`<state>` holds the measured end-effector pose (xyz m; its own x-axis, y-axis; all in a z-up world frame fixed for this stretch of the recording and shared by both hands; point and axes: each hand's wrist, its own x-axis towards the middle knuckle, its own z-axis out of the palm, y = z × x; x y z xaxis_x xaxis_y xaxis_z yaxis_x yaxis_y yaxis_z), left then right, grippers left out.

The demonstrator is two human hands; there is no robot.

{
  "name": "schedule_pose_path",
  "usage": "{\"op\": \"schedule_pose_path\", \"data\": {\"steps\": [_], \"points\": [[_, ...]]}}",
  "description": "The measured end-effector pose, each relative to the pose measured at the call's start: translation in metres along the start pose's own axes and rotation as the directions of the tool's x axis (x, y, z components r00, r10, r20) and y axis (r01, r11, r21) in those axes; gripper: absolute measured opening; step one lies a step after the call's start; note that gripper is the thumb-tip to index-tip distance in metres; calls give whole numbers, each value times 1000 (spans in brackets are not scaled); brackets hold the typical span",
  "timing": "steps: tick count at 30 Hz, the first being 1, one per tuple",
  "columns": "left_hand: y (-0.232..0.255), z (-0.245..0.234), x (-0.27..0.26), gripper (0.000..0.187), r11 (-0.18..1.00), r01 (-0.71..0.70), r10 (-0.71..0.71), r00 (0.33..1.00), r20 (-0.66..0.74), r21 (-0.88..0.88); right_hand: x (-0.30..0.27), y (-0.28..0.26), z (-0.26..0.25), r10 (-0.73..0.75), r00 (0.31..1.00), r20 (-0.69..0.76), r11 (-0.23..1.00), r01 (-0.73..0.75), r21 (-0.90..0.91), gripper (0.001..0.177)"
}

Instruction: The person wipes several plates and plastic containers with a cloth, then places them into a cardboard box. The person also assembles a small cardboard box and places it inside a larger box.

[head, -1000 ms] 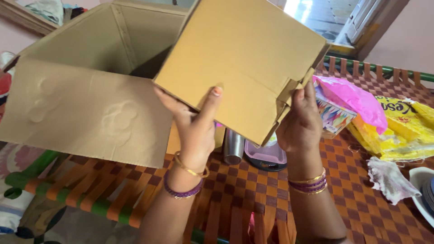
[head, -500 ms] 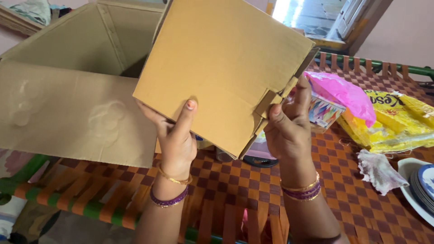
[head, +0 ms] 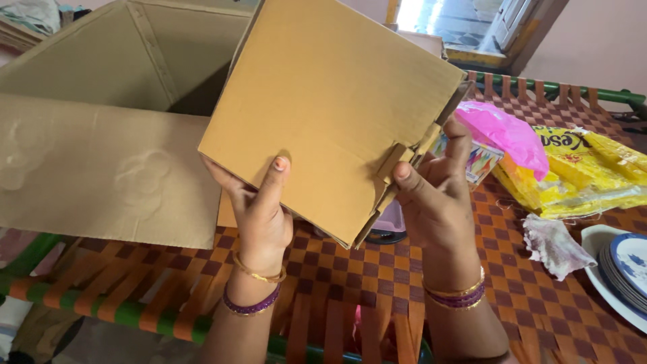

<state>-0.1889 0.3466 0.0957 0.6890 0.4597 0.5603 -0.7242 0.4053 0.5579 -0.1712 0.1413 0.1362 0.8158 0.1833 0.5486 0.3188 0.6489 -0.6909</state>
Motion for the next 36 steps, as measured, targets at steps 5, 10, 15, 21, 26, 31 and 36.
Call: {"op": "schedule_pose_path", "data": {"steps": [5,10,15,21,26,31,36], "points": [[3,5,0,88,997,60,-63,997,-54,-45,0,-3,-1,-1,998,58,999,3,-34,78],[0,3,1,89,998,48,-51,997,-64,-50,0,-3,-10,-44,984,175,984,73,-163,82],[-3,1,0,89,998,44,-47,996,-74,-41,0,-2,-11,27,994,108,997,-34,67,81],[-4,2,-1,86,999,34,-35,998,-52,-30,-1,-3,0,20,999,30,997,-18,-73,82],[-4,6,1,81,998,56,-58,996,-62,-37,0,-5,-5,-8,996,90,994,17,-108,87],[-4,7,1,85,988,125,-132,988,-80,-88,0,-3,-16,2,992,128,998,6,-58,86],[-7,4,1,84,987,132,-139,987,-74,-96,2,0,-23,33,994,99,999,-33,-2,84]]}}
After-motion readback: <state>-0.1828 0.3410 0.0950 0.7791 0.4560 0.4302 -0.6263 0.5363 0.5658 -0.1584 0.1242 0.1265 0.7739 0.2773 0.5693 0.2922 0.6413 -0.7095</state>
